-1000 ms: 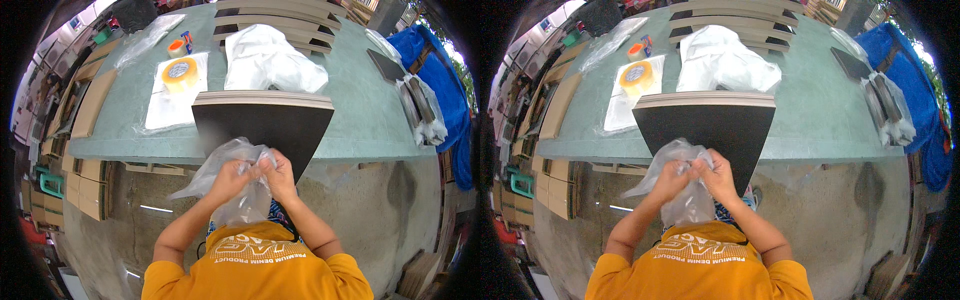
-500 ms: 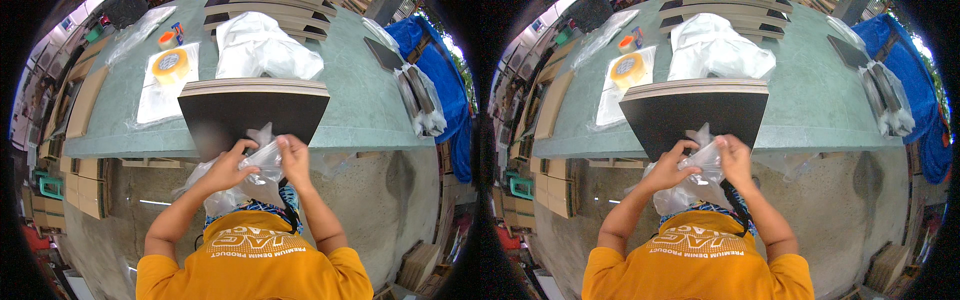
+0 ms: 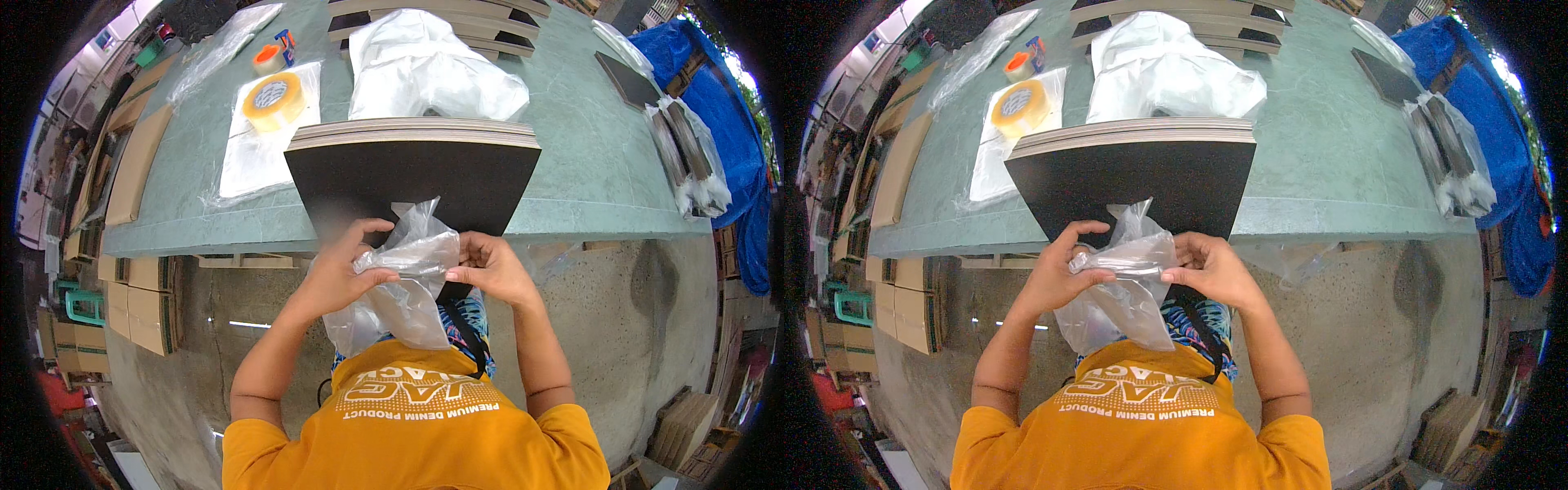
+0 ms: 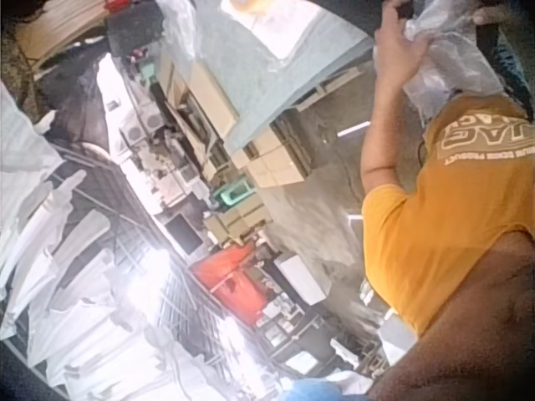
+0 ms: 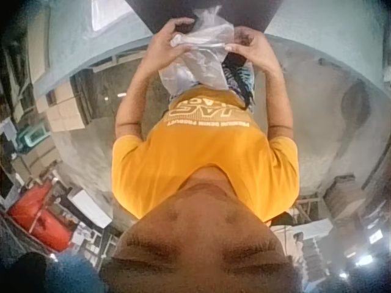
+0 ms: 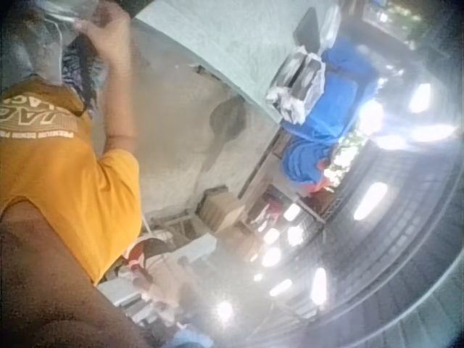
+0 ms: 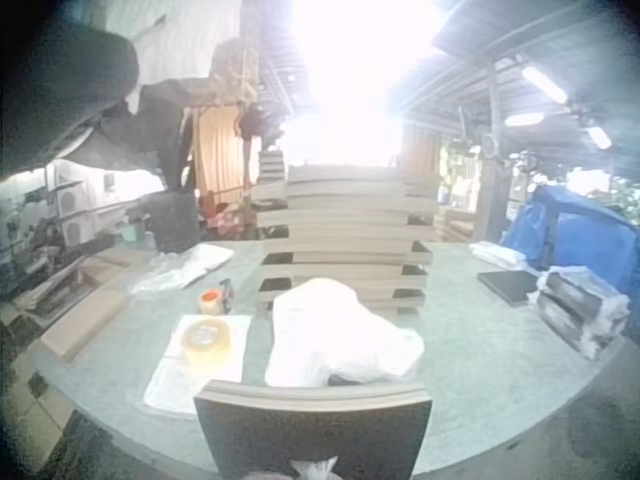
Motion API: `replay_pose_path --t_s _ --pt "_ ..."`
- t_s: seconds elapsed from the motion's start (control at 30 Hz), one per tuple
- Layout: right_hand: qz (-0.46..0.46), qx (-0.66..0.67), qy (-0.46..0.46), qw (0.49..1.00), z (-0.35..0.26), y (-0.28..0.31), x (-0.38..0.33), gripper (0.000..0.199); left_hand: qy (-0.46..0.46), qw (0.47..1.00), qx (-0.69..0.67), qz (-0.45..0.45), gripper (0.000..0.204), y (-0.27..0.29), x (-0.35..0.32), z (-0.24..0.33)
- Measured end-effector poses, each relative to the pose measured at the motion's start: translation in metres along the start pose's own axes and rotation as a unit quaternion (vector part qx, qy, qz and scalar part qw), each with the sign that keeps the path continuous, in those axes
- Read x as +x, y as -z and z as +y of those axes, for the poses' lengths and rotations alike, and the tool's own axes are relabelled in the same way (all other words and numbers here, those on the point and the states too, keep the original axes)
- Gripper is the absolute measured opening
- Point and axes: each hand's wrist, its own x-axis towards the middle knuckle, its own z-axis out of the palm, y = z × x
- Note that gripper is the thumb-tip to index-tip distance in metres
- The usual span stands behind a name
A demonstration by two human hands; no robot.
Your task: The person wraps individual flat rectangular panels in plastic film by hand. They pull a panel from a stack, place it on the work surface, wrap the plastic sheet around it, and smooth the film over the edges.
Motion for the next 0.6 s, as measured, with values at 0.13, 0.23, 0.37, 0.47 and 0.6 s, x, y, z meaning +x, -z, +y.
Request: replay_pose_path --t_s 0.13,0.23,0.37,0.47,0.6 --pt "0.044 0.024 -0.008 0.999 -0.006 -0.001 0.003 0.017 -0.121 0.973 0.171 0.096 0.041 0.009 0.004 0.002" --pt "0.022 0.181 -0.050 0.982 -0.007 0.004 -0.004 0.017 -0.040 0.981 0.066 0.180 0.029 0.024 -0.001 0.014" --pt "-0.022 0.227 -0.004 0.974 -0.019 -0.011 -0.001 0.017 -0.113 0.985 0.042 0.120 0.025 -0.011 0.002 0.040" --pt "-0.048 0.382 0.041 0.922 -0.008 -0.019 0.010 0.019 -0.111 0.985 -0.104 0.075 0.026 -0.041 0.013 0.043" --pt "0.032 0.518 0.046 0.853 -0.007 0.026 -0.004 0.024 -0.007 0.994 0.103 0.043 0.015 0.013 -0.028 -0.059"
